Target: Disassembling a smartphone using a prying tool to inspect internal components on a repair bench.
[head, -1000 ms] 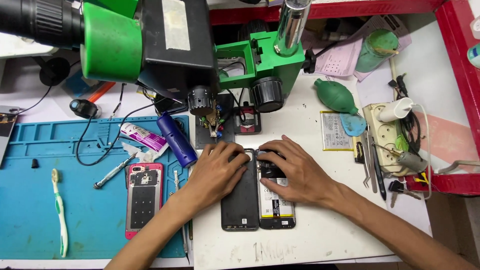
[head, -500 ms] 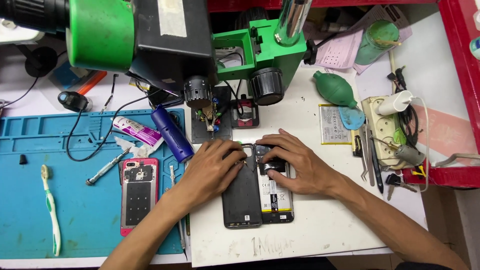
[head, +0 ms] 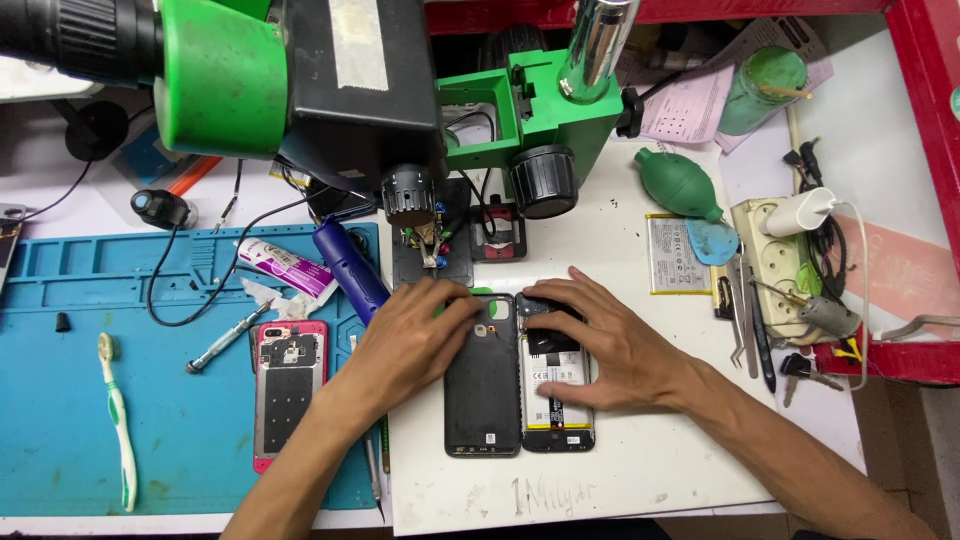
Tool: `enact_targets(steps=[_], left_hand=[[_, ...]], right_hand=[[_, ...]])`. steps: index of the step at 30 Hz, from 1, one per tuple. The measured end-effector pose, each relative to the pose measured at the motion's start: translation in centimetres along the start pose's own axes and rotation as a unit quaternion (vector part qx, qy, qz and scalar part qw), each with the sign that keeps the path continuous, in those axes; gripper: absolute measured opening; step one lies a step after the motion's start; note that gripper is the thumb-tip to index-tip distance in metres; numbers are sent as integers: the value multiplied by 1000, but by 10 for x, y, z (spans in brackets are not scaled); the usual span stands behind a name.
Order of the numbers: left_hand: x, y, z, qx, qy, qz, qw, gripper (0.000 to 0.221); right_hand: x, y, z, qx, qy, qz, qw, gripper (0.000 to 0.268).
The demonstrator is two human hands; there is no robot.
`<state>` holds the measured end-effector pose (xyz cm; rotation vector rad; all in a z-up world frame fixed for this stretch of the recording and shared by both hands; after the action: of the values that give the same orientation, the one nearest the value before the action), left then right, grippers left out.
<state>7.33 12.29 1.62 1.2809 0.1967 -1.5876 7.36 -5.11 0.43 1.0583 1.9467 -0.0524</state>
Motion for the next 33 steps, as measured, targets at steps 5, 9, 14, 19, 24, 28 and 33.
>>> enact_targets(steps=[5,9,14,19,24,28,33], left_hand=[[-3,-14,-20,-4,98,-66,993,28],[-4,-17,-20,-31,73,-113,990,37],[-6,-12,-19,-41,39,-115,992,45],[-5,-12,-15,-34,40,-129,990,51],[-4,-13,-12,-50,20,-162,985,67],[-1,-14,-12,-55,20,-160,985,70],[3,-15,-15,-89,42,-145,985,64]], right_hand=[[8,-6,-25,-105,-66,-17,992,98],[27,-26,-44,-199,-71,-74,975,100],[19,-19,-49,-198,-11,-84,977,72],[15,-17,-50,-199,9,-80,977,58],[13,-16,-51,-204,19,-72,976,57],[15,-17,-49,-200,14,-78,977,60],[15,-16,-50,-204,9,-73,976,60]])
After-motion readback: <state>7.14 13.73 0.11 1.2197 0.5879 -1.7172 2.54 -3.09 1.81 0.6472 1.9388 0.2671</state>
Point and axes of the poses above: each hand's wrist, its own y-axis towards the middle knuckle, its own x-axis out of the palm, z = x × y, the point moved 8 cm from there along y, towards the middle knuckle, and after that the axes turned 13 degrees about z, right-handed, at the moved point
